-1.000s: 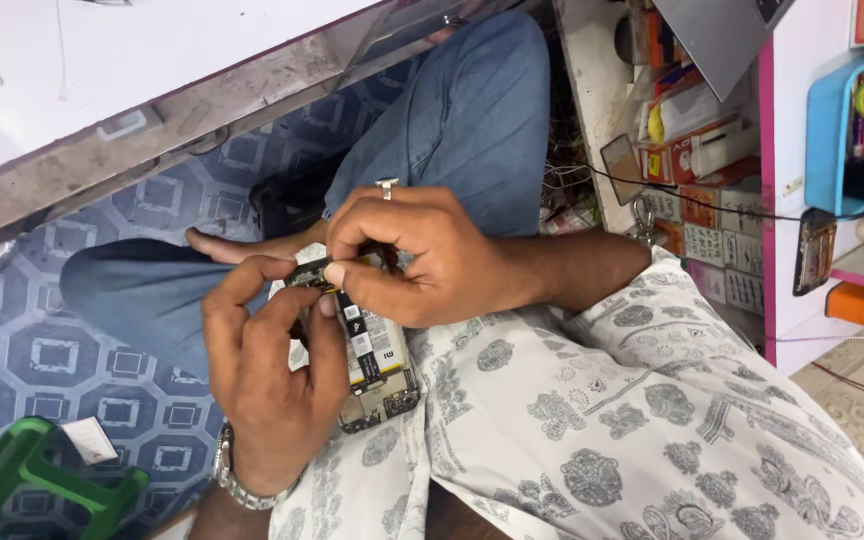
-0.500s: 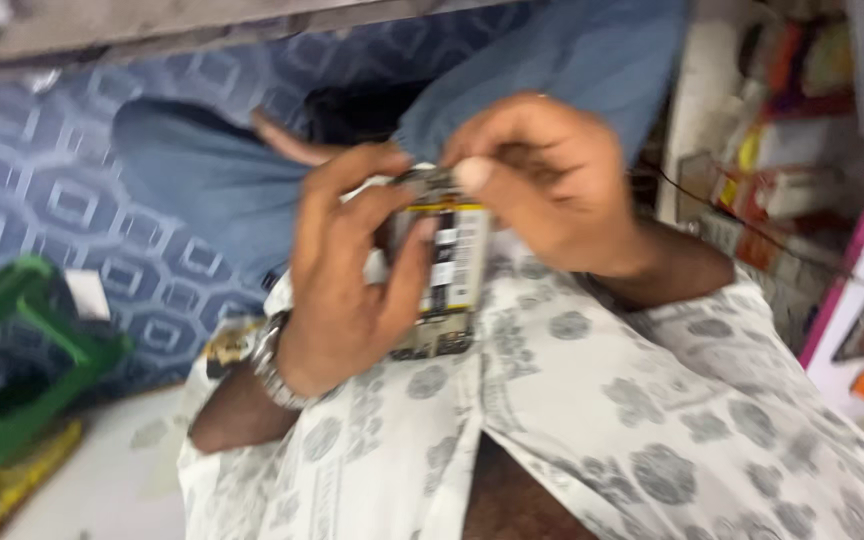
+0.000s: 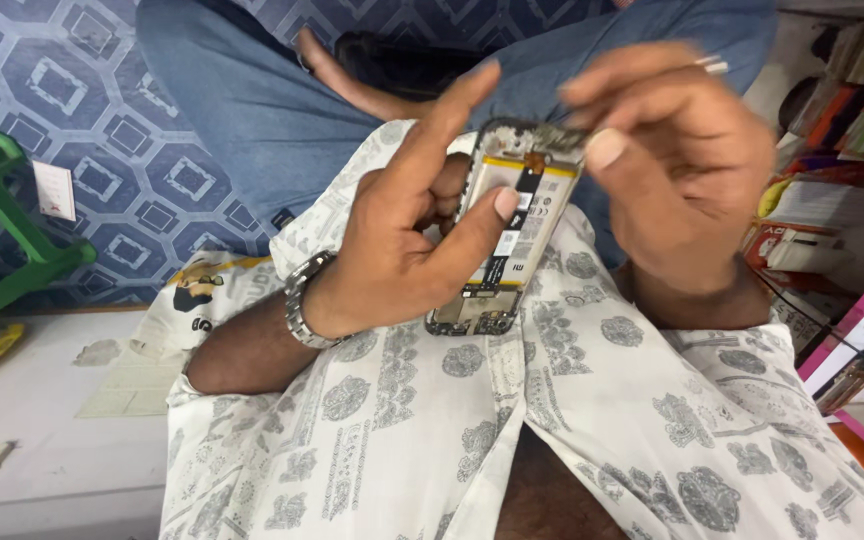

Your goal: The person sits on the floor repairing a disassembled smartphone. They handle the phone body and battery, plug a charging cable into the board, use a screwdriver on the internal components, and press connectors into place while testing the device.

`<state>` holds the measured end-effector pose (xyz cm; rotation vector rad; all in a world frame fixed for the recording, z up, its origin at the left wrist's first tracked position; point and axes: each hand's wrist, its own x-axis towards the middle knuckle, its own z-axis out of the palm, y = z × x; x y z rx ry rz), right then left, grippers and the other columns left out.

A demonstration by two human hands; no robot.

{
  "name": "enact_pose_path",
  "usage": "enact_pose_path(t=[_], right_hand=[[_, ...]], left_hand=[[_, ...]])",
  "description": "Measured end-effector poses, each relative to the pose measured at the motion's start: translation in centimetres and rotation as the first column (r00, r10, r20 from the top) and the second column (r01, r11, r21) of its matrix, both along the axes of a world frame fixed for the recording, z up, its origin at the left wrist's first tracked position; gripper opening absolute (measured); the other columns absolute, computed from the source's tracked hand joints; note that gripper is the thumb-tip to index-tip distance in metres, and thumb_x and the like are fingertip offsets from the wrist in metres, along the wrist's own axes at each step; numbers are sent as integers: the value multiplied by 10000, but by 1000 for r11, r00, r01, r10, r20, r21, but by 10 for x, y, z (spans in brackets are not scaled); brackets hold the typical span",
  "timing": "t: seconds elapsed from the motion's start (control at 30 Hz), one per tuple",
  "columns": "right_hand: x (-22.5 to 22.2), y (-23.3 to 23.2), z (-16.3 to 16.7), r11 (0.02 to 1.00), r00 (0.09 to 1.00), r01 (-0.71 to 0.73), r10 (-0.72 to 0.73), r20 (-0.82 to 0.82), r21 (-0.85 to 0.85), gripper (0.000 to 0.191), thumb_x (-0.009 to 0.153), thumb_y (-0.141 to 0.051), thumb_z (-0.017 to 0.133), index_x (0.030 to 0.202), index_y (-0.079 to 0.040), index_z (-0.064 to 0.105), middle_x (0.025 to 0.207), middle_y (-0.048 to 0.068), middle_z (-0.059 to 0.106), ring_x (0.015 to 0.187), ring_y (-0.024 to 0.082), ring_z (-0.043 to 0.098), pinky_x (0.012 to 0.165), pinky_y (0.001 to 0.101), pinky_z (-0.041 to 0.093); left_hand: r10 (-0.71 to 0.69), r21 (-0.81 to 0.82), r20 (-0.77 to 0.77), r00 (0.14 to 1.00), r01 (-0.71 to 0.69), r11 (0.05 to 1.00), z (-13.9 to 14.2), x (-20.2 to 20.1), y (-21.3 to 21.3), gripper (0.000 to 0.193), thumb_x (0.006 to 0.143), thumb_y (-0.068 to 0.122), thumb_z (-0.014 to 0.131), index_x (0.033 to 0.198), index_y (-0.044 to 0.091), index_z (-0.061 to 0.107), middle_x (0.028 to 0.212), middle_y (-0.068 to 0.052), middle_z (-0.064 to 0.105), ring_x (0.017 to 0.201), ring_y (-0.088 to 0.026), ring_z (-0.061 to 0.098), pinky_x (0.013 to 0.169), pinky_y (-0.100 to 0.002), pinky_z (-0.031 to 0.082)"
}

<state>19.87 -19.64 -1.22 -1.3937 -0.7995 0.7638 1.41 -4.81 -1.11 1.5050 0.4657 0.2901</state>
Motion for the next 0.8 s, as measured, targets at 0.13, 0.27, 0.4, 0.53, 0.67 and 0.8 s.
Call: enact_pose_path(t=[0.13, 0.27, 0.4, 0.53, 0.67, 0.8], right_hand=[[3, 1, 7, 995, 997, 73, -72, -28, 61, 144, 928, 38, 711, 1026, 38, 606, 950, 158, 683, 735, 145, 655, 607, 241, 545], [10, 5, 29, 995, 987, -97, 93, 128, 27, 185, 887, 28, 753, 1039, 40, 648, 932, 147, 711, 723, 153, 686, 576, 257, 557], [18, 4, 45, 961, 908, -271, 271, 319, -45, 206, 896, 1, 789, 1057, 74, 683, 970, 184, 714, 843, 207, 715, 658, 294, 561], [20, -4, 36, 961, 956, -251, 229, 184, 112, 181, 1016, -41, 767, 1168, 39, 708, 1055, 126, 730, 749, 98, 664, 604, 225, 492], [19, -20, 25, 976, 976, -193, 180, 120, 104, 168, 1030, -62, 760, 1169, 20, 713, 1071, 103, 726, 722, 67, 637, 596, 212, 479], [18, -25, 22, 978, 983, -176, 168, 77, 114, 171, 1043, -70, 758, 1193, 1, 718, 1015, 84, 728, 750, 67, 653, 628, 217, 498]], left_hand=[[-10, 141, 196, 981, -18, 990, 2, -3, 11, 360, 1133, 14, 663, 1465, 56, 529, 885, -27, 670, 672, -30, 556, 615, -217, 451], [-11, 257, 163, 987, -31, 966, 13, -5, 15, 289, 1028, -21, 717, 1313, 8, 684, 869, -69, 678, 621, -81, 551, 557, -255, 433], [-67, 304, 171, 983, 12, 953, 24, 4, 11, 316, 925, 16, 756, 1222, -34, 663, 1032, -192, 719, 835, -182, 713, 689, -280, 548], [-2, 279, 78, 997, -20, 960, 26, 16, -3, 284, 966, 30, 760, 1238, -21, 697, 1068, -172, 738, 856, -148, 710, 723, -225, 546], [28, 256, 35, 999, -36, 966, 21, 16, -12, 278, 994, 45, 751, 1258, -25, 698, 1067, -160, 738, 911, -118, 686, 796, -197, 528], [26, 247, 18, 1000, -30, 969, 11, 12, -14, 215, 1020, 19, 717, 1230, -27, 714, 1060, -146, 735, 878, -106, 671, 779, -194, 518]])
